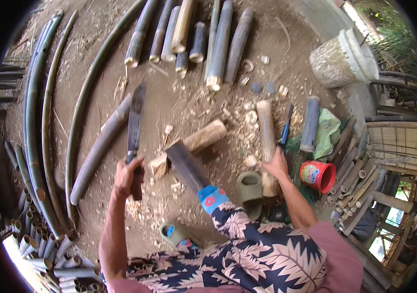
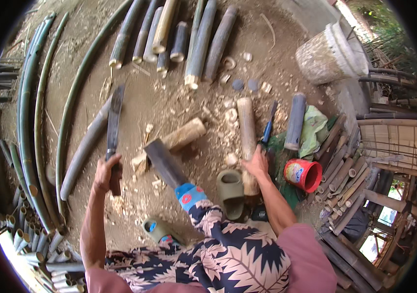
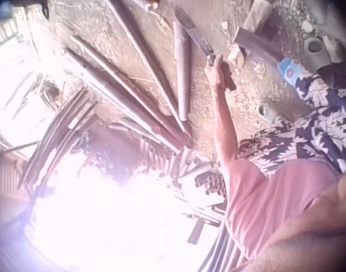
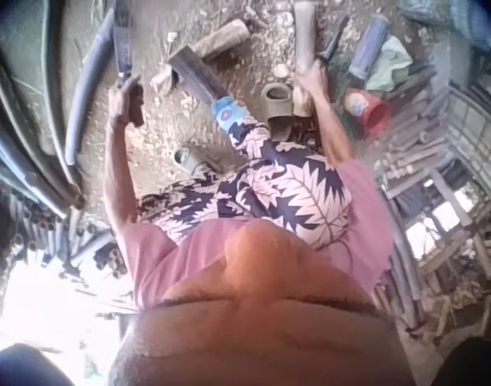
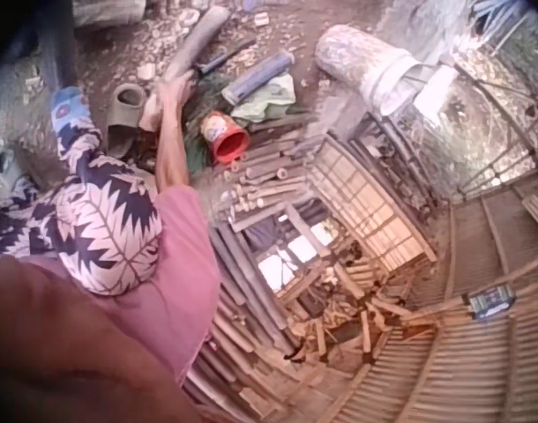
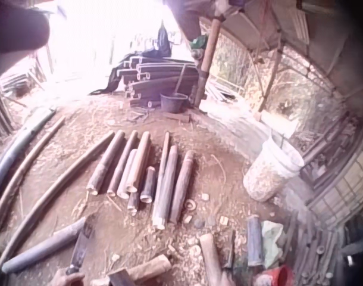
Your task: The person carves a section of bamboo, first by scraping the outer bark with a machete and then by hollowing out a hole in the side of a shorter segment using a curved carving tool and a wooden mallet.
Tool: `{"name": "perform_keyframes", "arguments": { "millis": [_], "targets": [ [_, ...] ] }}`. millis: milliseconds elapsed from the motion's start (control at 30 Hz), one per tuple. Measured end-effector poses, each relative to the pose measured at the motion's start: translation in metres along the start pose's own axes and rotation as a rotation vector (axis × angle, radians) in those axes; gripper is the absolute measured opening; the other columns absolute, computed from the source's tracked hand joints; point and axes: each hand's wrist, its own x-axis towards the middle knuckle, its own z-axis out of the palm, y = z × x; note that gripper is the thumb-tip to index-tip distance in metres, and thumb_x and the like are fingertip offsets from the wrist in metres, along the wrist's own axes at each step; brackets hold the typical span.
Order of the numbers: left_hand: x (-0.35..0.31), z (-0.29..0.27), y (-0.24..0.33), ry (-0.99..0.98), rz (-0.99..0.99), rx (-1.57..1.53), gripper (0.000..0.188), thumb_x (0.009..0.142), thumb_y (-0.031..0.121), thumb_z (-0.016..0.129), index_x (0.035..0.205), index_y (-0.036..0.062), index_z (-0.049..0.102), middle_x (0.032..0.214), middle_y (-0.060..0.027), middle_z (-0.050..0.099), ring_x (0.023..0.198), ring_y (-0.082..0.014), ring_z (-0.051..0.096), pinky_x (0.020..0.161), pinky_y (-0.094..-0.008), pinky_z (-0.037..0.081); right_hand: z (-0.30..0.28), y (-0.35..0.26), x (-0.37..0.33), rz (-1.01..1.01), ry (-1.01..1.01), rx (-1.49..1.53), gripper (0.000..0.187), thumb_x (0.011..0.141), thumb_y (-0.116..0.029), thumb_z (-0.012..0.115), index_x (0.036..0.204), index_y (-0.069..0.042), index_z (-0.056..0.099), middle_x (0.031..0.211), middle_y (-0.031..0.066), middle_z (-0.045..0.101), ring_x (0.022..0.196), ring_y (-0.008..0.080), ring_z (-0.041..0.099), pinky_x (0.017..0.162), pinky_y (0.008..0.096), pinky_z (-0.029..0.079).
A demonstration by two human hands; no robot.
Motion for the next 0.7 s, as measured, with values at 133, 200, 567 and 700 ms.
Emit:
{"name": "perform_keyframes", "arguments": {
  "millis": [133,200,567,700],
  "targets": [
    [-0.013,-0.001,0.009,0.033,0.077,0.079,0.026,0.089,0.022,0.070,0.103,0.0022,0.062,0.066,-0.0022,0.056,0.047,-0.0109,0.051,0.042,-0.0272,0.043,-0.064,0.046,0.029,-0.024,-0.459,1.323,0.058,0.087,-0.039,0.063,0.125,0.004,0.057,0.113,0.0188,0.067,0.103,0.0288,0.066,0.093,0.0429,0.052],
    [-0.017,-0.013,0.007,0.055,0.127,0.076,0.025,0.087,0.022,0.072,0.099,0.0024,0.061,0.066,-0.0014,0.056,0.049,-0.0106,0.052,0.044,-0.0266,0.044,-0.102,0.021,0.011,-0.369,-0.534,1.476,0.075,0.093,-0.054,0.053,0.141,0.002,0.043,0.132,0.0157,0.057,0.123,0.0271,0.056,0.106,0.0405,0.044],
    [0.000,-0.032,0.000,0.021,0.132,0.351,0.035,0.080,0.016,0.079,0.106,0.0012,0.061,0.076,-0.0014,0.061,0.065,-0.0096,0.059,0.056,-0.0272,0.051,-0.137,-0.039,-0.043,-0.423,-0.319,1.821,0.081,0.089,-0.052,0.056,0.152,-0.011,0.028,0.096,0.0069,0.054,0.072,0.0196,0.059,0.064,0.0344,0.054],
    [-0.004,-0.042,0.003,-0.007,0.213,0.941,0.058,0.080,0.062,0.070,0.089,0.0044,0.070,0.068,-0.0090,0.062,0.065,-0.0217,0.062,0.063,-0.0414,0.050,-0.158,-0.095,-0.064,-0.495,-0.214,1.647,0.093,0.083,-0.041,0.065,0.154,-0.004,0.017,0.108,0.0150,0.056,0.082,0.0237,0.064,0.069,0.0363,0.055]
  ]
}}
